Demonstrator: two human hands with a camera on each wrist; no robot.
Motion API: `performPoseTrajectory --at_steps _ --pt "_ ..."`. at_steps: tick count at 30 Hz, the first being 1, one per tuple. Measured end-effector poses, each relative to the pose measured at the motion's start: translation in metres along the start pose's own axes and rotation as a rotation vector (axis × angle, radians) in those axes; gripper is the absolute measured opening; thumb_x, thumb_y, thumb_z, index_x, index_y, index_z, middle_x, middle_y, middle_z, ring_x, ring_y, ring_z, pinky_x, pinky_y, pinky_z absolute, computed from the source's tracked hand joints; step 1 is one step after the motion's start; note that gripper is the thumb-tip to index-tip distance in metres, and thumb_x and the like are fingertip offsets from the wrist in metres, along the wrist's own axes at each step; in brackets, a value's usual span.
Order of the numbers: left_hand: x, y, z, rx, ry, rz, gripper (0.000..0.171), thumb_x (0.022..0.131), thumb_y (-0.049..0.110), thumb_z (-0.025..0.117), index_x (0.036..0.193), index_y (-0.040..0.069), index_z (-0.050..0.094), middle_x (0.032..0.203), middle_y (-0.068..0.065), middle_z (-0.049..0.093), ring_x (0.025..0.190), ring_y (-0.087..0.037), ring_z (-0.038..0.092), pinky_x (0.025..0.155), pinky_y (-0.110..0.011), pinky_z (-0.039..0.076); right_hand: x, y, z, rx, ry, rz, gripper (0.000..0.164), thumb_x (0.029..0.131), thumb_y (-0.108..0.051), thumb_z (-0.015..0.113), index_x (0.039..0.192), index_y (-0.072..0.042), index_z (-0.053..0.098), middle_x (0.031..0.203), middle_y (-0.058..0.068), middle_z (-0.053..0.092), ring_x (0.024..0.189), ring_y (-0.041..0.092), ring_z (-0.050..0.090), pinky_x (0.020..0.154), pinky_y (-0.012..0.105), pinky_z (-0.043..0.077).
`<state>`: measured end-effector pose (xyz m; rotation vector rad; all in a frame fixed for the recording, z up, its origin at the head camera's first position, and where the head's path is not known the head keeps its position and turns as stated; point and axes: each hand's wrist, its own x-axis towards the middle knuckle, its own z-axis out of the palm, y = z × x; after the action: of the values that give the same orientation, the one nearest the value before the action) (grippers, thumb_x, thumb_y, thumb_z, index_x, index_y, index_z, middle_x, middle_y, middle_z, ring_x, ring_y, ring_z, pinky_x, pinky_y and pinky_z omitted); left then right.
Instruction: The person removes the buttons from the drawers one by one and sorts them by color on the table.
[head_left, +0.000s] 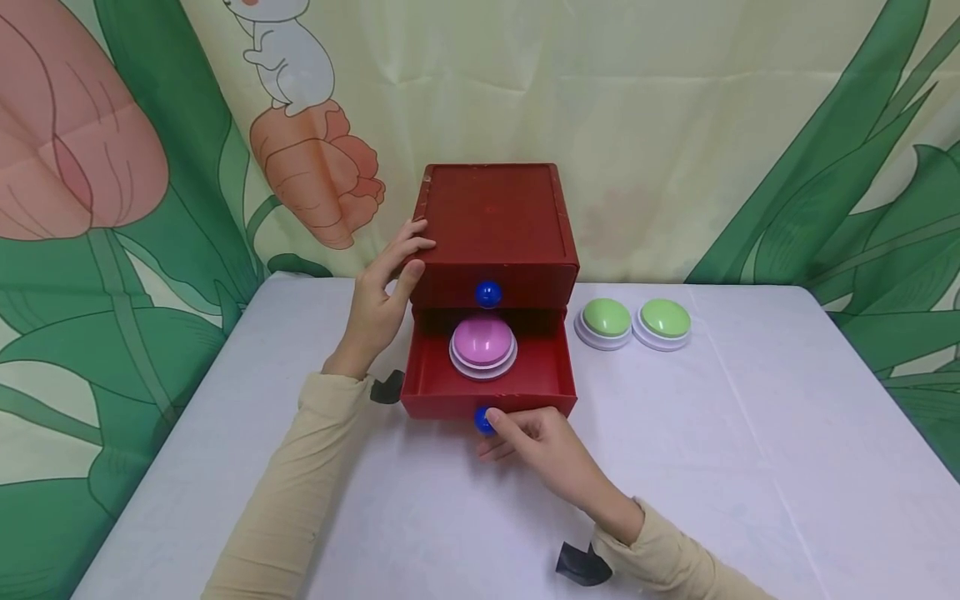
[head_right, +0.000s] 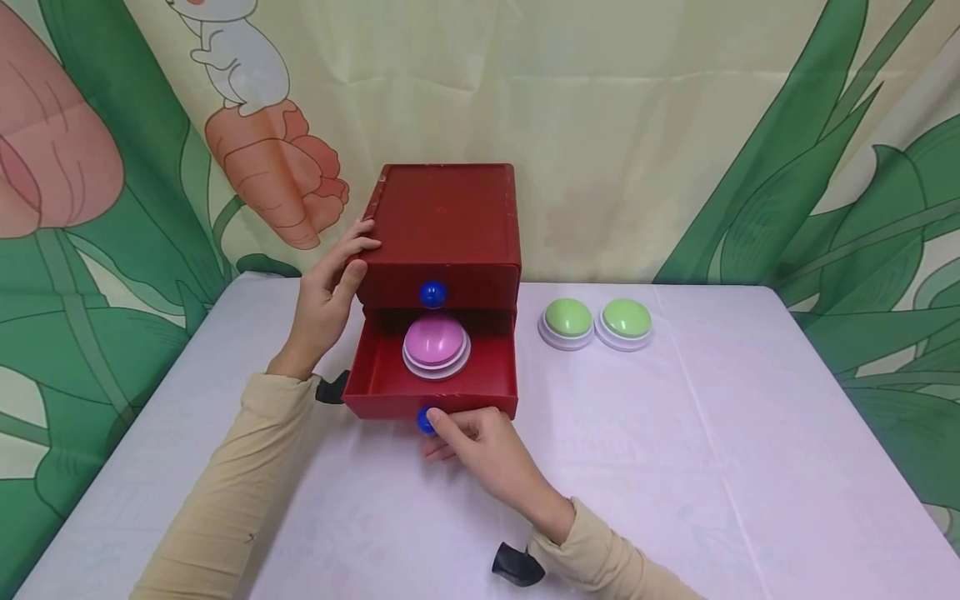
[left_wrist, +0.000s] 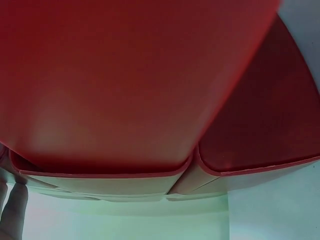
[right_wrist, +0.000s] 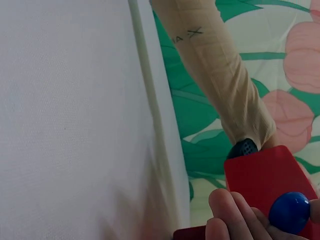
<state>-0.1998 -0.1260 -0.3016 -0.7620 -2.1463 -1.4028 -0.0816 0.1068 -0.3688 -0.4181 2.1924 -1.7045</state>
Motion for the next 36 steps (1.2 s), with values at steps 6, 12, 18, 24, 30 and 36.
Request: performPoseTrajectory --at_steps 6,12,18,24,30,36 --pt "0.0 -0.001 0.0 -0.005 0.004 0.004 0.032 0.102 0.013 0.053 0.13 0.0 0.06 0.151 -0.013 0.048 0.148 -0.026 0.032 0.105 -0.048 0.047 -0.002 0.001 0.002 0.003 0.006 0.004 0.045 0.102 -0.039 0.054 0.108 0.001 0.074 0.089 0.006 0.077 0.083 0.026 0.076 0.08 0.024 0.059" --pt "0.0 -0.001 0.001 -0.011 0.007 0.013 0.032 0.102 0.013 0.053 0.129 -0.001 0.06 0.15 -0.014 0.048 0.148 -0.03 0.032 0.105 -0.049 0.047 -0.004 0.0 0.002 -0.001 0.011 0.019 0.045 0.102 -0.039 0.054 0.11 0.0 0.073 0.09 0.006 0.077 0.084 0.027 0.076 0.08 0.023 0.058" --pt "0.0 0.0 0.001 -0.009 0.011 0.011 0.031 0.101 0.011 0.053 0.129 -0.001 0.06 0.15 -0.015 0.048 0.147 -0.031 0.033 0.105 -0.05 0.047 -0.007 -0.002 0.003 -0.009 -0.002 0.018 0.046 0.102 -0.038 0.053 0.114 0.002 0.071 0.094 0.01 0.077 0.084 0.028 0.075 0.082 0.024 0.058" --pt "0.0 0.0 0.002 -0.009 0.013 0.008 0.031 0.101 0.012 0.053 0.129 -0.001 0.06 0.15 -0.015 0.048 0.148 -0.028 0.033 0.106 -0.049 0.047 -0.01 -0.003 -0.001 -0.012 -0.011 0.002 0.044 0.103 -0.035 0.052 0.115 0.004 0.07 0.095 0.011 0.076 0.085 0.029 0.075 0.082 0.027 0.059" --pt "0.0 0.0 0.002 -0.013 0.013 0.007 0.031 0.102 0.013 0.052 0.129 -0.001 0.06 0.15 -0.015 0.048 0.148 -0.028 0.032 0.106 -0.048 0.047 -0.013 -0.006 -0.008 -0.057 0.012 0.004 0.044 0.103 -0.038 0.051 0.109 -0.001 0.073 0.093 0.007 0.076 0.084 0.026 0.075 0.081 0.036 0.06" --pt "0.0 0.0 0.002 -0.01 0.012 0.007 0.031 0.101 0.011 0.052 0.129 -0.001 0.06 0.15 -0.015 0.047 0.148 -0.027 0.033 0.106 -0.048 0.047 -0.018 -0.011 -0.015 -0.099 0.03 -0.021 0.04 0.103 -0.036 0.053 0.106 -0.003 0.075 0.092 0.006 0.077 0.084 0.025 0.075 0.081 0.033 0.06"
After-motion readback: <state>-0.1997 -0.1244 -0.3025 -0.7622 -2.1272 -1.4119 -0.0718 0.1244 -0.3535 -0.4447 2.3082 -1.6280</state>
